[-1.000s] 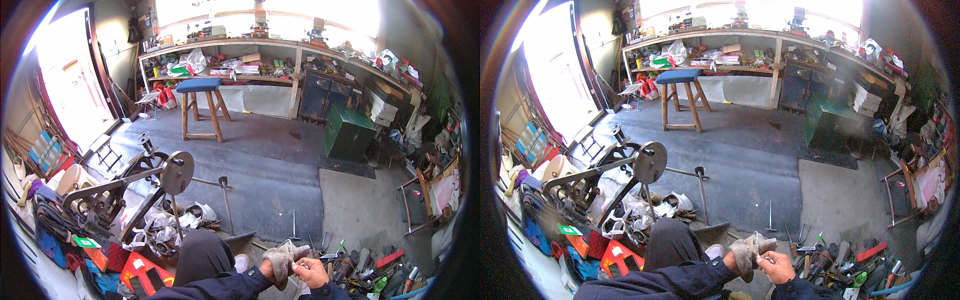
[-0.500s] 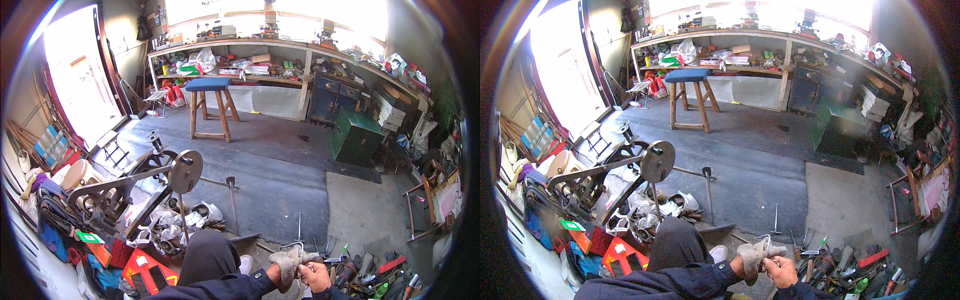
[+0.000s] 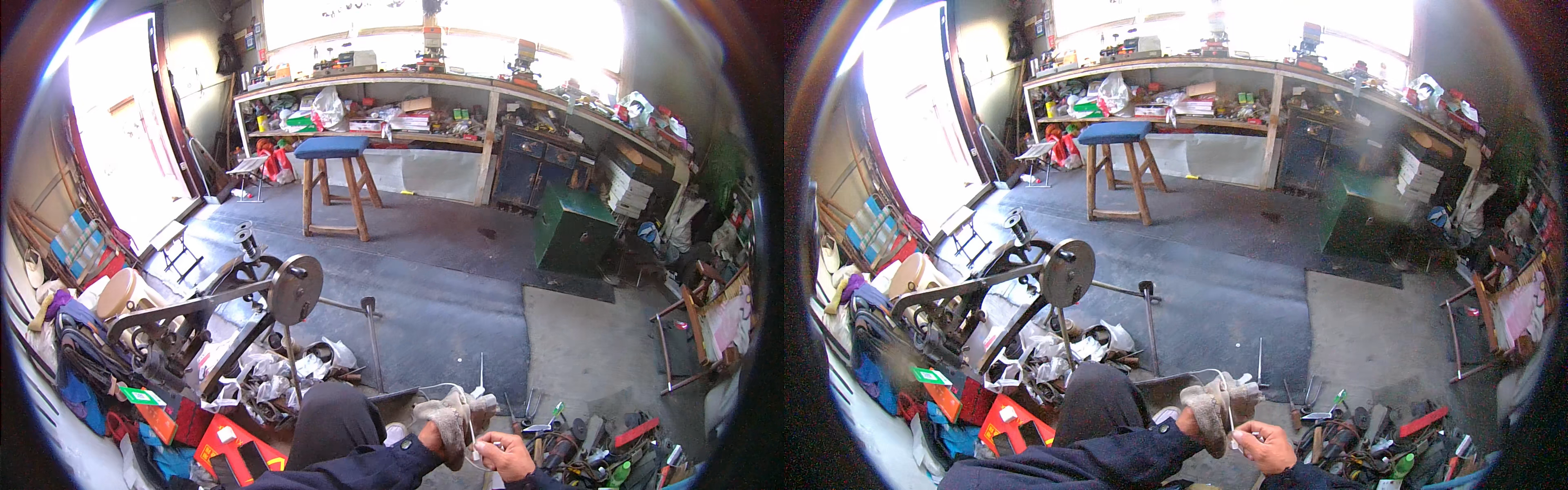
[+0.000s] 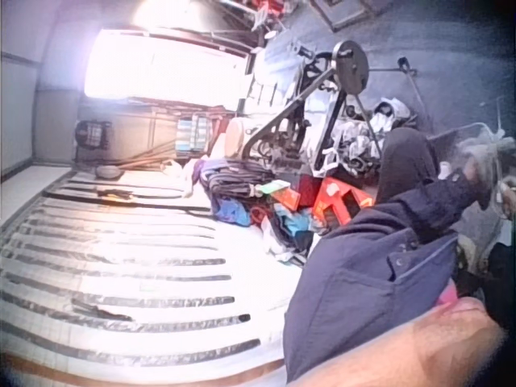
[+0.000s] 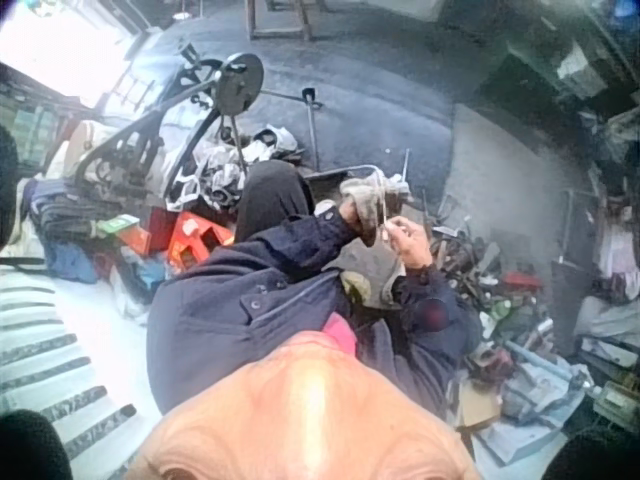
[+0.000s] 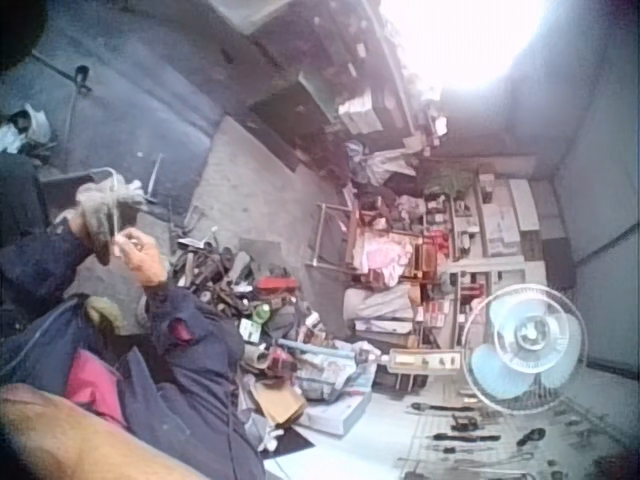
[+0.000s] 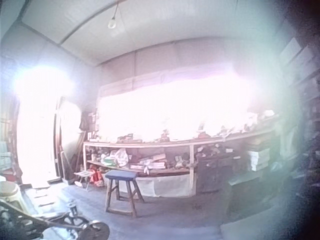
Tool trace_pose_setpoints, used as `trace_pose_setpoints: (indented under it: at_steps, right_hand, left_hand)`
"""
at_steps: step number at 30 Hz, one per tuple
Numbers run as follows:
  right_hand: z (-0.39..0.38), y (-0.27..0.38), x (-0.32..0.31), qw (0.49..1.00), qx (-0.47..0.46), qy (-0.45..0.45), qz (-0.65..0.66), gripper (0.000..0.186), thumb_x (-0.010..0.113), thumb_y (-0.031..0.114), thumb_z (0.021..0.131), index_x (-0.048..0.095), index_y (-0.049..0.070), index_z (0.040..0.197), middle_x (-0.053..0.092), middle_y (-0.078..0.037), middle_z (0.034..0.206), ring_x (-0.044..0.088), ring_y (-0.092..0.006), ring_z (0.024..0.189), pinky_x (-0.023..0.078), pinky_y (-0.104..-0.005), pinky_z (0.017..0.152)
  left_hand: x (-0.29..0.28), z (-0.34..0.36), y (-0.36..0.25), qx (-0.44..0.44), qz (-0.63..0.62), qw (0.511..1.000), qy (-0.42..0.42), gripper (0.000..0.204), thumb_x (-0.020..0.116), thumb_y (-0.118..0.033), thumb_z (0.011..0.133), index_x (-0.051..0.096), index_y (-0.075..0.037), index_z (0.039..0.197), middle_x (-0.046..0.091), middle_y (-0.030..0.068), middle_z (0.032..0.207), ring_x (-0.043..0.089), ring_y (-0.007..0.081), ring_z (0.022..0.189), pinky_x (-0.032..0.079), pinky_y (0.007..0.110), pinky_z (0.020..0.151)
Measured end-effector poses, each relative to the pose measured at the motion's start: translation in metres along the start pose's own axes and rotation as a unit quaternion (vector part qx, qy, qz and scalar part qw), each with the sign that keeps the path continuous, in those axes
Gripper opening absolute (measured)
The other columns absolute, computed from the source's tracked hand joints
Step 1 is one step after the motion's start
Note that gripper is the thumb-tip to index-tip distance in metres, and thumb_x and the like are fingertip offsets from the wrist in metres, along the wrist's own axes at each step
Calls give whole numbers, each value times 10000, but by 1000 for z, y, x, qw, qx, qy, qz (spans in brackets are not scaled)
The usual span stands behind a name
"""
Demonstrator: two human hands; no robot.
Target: The person sits on the floor and uses a cloth to clean a white cable. They then connect the cable to a white power adapter and inspect the connection.
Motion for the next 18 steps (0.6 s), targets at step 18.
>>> trace_pose_setpoints:
  at_steps: [18]
  right_hand:
    - [-4, 0, 2, 970, -85, 31, -224, 274, 653, 298, 960, 709, 30, 960, 710, -57, 836, 636, -119, 804, 506, -306, 759]
  left_hand:
    - [11, 14, -26, -145, -985, -35, 86, 387, 515, -293, 998, 523, -92, 1328, 563, 73, 1233, 534, 206, 1164, 417, 324, 1025]
Point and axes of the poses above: each hand's wrist, its own z-axis towards the middle knuckle, its own x-axis out of the palm, y = z × x, the point moved 3 cm from there along z, towards the middle knuckle
